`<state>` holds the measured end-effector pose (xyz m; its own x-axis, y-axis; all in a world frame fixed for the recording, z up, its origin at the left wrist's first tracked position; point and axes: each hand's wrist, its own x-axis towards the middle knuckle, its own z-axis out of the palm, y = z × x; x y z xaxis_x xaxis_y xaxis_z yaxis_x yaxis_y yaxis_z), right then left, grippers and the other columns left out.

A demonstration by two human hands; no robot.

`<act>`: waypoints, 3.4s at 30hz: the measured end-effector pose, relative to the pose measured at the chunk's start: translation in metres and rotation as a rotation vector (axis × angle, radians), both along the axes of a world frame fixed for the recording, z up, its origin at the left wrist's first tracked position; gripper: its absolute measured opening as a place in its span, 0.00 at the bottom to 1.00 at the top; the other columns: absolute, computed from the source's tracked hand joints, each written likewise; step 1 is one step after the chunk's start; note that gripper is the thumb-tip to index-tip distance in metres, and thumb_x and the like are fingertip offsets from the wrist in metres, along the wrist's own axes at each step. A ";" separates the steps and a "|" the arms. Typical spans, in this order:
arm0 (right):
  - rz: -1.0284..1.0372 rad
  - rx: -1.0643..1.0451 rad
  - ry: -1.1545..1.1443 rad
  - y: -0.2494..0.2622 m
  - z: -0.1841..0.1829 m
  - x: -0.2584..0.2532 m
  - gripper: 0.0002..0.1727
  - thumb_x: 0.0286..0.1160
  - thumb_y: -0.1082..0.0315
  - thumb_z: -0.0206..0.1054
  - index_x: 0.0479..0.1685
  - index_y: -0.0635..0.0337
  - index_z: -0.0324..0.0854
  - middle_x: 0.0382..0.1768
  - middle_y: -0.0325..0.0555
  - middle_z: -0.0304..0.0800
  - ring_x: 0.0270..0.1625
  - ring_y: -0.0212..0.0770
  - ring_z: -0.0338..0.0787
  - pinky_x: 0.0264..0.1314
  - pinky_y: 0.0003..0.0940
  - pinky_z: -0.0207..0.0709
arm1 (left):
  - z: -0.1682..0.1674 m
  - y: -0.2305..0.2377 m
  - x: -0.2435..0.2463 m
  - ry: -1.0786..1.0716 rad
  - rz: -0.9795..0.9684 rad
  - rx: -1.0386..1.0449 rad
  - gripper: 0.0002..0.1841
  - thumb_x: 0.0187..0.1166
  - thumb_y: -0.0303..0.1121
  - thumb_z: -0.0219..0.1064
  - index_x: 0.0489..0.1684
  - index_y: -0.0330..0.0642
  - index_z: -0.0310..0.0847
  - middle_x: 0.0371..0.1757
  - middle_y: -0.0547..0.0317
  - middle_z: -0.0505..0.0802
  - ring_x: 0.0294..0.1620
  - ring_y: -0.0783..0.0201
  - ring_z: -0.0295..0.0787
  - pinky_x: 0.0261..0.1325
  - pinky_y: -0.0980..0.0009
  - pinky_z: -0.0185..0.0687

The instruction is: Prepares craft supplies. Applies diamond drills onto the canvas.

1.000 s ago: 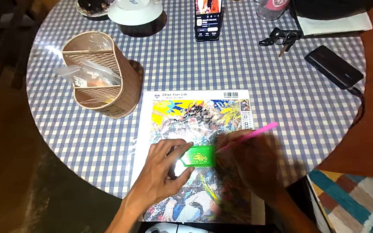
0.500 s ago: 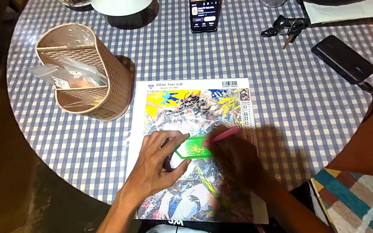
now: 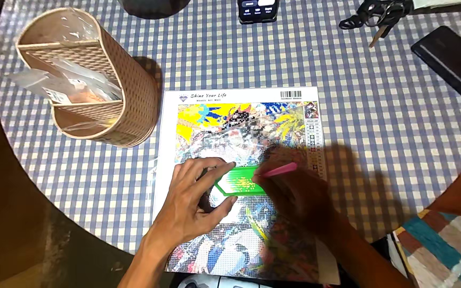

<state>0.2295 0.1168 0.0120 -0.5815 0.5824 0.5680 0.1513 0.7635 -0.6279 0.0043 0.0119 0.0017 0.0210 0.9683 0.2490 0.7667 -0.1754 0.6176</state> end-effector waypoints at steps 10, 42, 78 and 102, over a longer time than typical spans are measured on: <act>0.012 0.064 -0.054 -0.001 0.000 -0.001 0.09 0.86 0.65 0.66 0.47 0.63 0.85 0.39 0.45 0.93 0.40 0.28 0.91 0.43 0.18 0.82 | 0.000 0.000 0.001 -0.005 0.002 0.003 0.27 0.74 0.58 0.69 0.71 0.59 0.87 0.65 0.66 0.89 0.62 0.67 0.79 0.64 0.59 0.67; 0.055 -0.244 0.029 0.062 0.024 -0.118 0.09 0.84 0.65 0.66 0.52 0.62 0.82 0.37 0.37 0.94 0.37 0.26 0.93 0.37 0.22 0.90 | -0.001 -0.001 0.003 0.004 -0.032 0.080 0.24 0.77 0.52 0.68 0.70 0.57 0.85 0.63 0.61 0.90 0.61 0.63 0.81 0.62 0.63 0.69; 0.076 0.107 -0.108 0.058 0.003 -0.124 0.11 0.85 0.63 0.65 0.42 0.62 0.85 0.28 0.43 0.91 0.25 0.32 0.88 0.21 0.27 0.76 | -0.001 0.000 0.003 0.005 -0.027 0.083 0.23 0.77 0.54 0.68 0.66 0.56 0.86 0.64 0.61 0.90 0.63 0.63 0.81 0.62 0.64 0.69; 0.075 -0.434 0.138 0.066 0.021 -0.124 0.06 0.82 0.72 0.68 0.50 0.64 0.79 0.39 0.43 0.97 0.35 0.38 0.99 0.37 0.32 0.97 | 0.001 0.001 0.003 0.017 -0.026 0.058 0.24 0.76 0.54 0.68 0.67 0.58 0.86 0.62 0.62 0.90 0.62 0.62 0.82 0.61 0.63 0.70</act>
